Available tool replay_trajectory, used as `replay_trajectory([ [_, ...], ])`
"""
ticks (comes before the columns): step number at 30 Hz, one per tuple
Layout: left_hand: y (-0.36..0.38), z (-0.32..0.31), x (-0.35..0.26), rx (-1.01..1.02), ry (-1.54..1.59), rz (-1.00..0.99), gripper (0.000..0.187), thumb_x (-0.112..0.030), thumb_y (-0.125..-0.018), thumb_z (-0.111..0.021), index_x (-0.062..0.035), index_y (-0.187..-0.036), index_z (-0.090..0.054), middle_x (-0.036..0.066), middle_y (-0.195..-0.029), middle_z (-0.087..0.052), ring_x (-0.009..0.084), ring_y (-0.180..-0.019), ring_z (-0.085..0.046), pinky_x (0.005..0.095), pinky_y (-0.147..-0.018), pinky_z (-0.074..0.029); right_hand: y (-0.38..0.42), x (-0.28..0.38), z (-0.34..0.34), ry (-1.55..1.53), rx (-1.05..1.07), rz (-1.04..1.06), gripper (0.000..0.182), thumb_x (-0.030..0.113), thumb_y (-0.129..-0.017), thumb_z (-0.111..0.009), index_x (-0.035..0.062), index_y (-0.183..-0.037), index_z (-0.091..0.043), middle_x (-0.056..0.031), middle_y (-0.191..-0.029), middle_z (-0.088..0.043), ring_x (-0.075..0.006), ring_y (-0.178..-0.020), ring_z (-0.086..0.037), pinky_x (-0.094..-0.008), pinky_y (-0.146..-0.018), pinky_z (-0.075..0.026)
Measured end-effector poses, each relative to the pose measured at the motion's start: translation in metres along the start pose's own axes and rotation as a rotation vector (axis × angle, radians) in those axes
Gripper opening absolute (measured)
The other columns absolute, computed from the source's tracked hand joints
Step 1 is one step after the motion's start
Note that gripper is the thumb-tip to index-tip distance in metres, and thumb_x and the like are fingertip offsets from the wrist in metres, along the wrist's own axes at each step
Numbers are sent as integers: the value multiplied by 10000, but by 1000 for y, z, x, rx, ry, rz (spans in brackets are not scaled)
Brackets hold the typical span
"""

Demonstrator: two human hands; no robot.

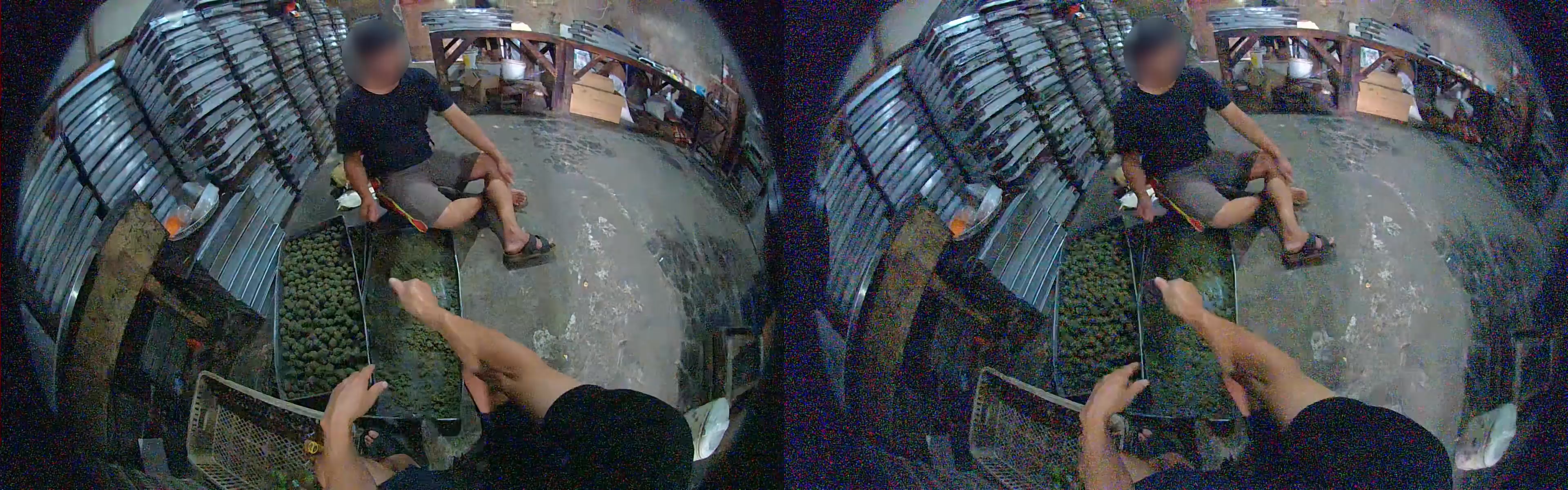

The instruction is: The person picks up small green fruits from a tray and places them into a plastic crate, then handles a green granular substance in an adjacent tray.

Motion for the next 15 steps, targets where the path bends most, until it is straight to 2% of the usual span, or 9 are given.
replay_trajectory([
  [1, -3, -2, 2, 6, 10, -8, 557, -396, -879, -540, -31, -1292, -463, 207, -1244, -533, 346, -1146, -510, 411, -962, -409, -6, -15, -3, -102, -84, -54, 495, 446, -881, -521, -23, -788, -648, -254, -807, -635, -413, -828, -618, -476, -731, -481],
  [2, -5, -4, 2, 15, 21, -18, 556, -397, -879, -539, -30, -1291, -467, 205, -1255, -526, 344, -1154, -506, 408, -968, -405, -16, -40, -27, -416, 80, -241, 384, 390, -894, -535, 19, -885, -633, -176, -822, -650, -313, -760, -634, -421, -692, -506],
  [3, -7, -4, 2, 15, 22, -19, 556, -397, -879, -539, -30, -1291, -467, 205, -1255, -526, 344, -1154, -506, 408, -968, -405, -14, -37, -20, -414, 80, -241, 384, 390, -894, -535, 19, -885, -633, -176, -822, -650, -313, -760, -634, -421, -692, -506],
  [6, -10, -8, 1, 41, 29, -17, 560, -396, -882, -533, -30, -1299, -462, 197, -1273, -517, 334, -1168, -501, 404, -978, -399, -4, -15, 3, -1162, 144, -305, 250, 338, -900, -565, 102, -980, -547, -46, -815, -613, -166, -706, -605, -321, -621, -516],
  [9, -12, -10, 0, 69, 44, 16, 565, -395, -881, -531, -32, -1308, -456, 190, -1285, -511, 324, -1179, -495, 401, -984, -395, -9, -18, 6, -1499, 143, -409, 259, 349, -908, -554, 91, -920, -542, -40, -780, -591, -169, -648, -590, -326, -560, -509],
  [10, -12, -11, -2, 70, 37, 19, 565, -397, -881, -532, -38, -1310, -454, 189, -1286, -509, 325, -1178, -495, 400, -985, -394, -8, -21, 4, -1417, 135, -449, 305, 387, -901, -557, 104, -790, -551, -28, -693, -558, -153, -573, -544, -308, -447, -433],
  [13, -7, -7, -7, 71, 7, 23, 566, -397, -881, -530, -48, -1318, -447, 188, -1288, -507, 328, -1177, -494, 400, -987, -391, 1, -15, 9, -1039, 122, -455, 352, 434, -906, -533, 93, -821, -543, -11, -672, -501, -137, -525, -451, -257, -461, -387],
  [14, -5, -7, -10, 68, -10, 20, 567, -397, -881, -529, -53, -1323, -443, 188, -1289, -506, 331, -1175, -494, 400, -988, -390, 5, -10, 15, -997, -4, -551, 384, 435, -899, -542, 121, -683, -496, 23, -532, -398, -121, -425, -358, -281, -387, -276],
  [15, -2, -9, -9, 77, -10, 19, 567, -397, -881, -529, -53, -1323, -443, 188, -1289, -506, 331, -1175, -494, 400, -988, -390, 2, -13, 7, -997, -6, -559, 384, 435, -899, -542, 121, -683, -496, 23, -532, -398, -121, -425, -358, -281, -387, -276],
])
Point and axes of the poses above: each hand's wrist, its own y-axis away from the middle knuckle, its own z-axis out of the back of the hand, x = y × z, the point moved 7 cm from there along -y, towards the middle knuckle
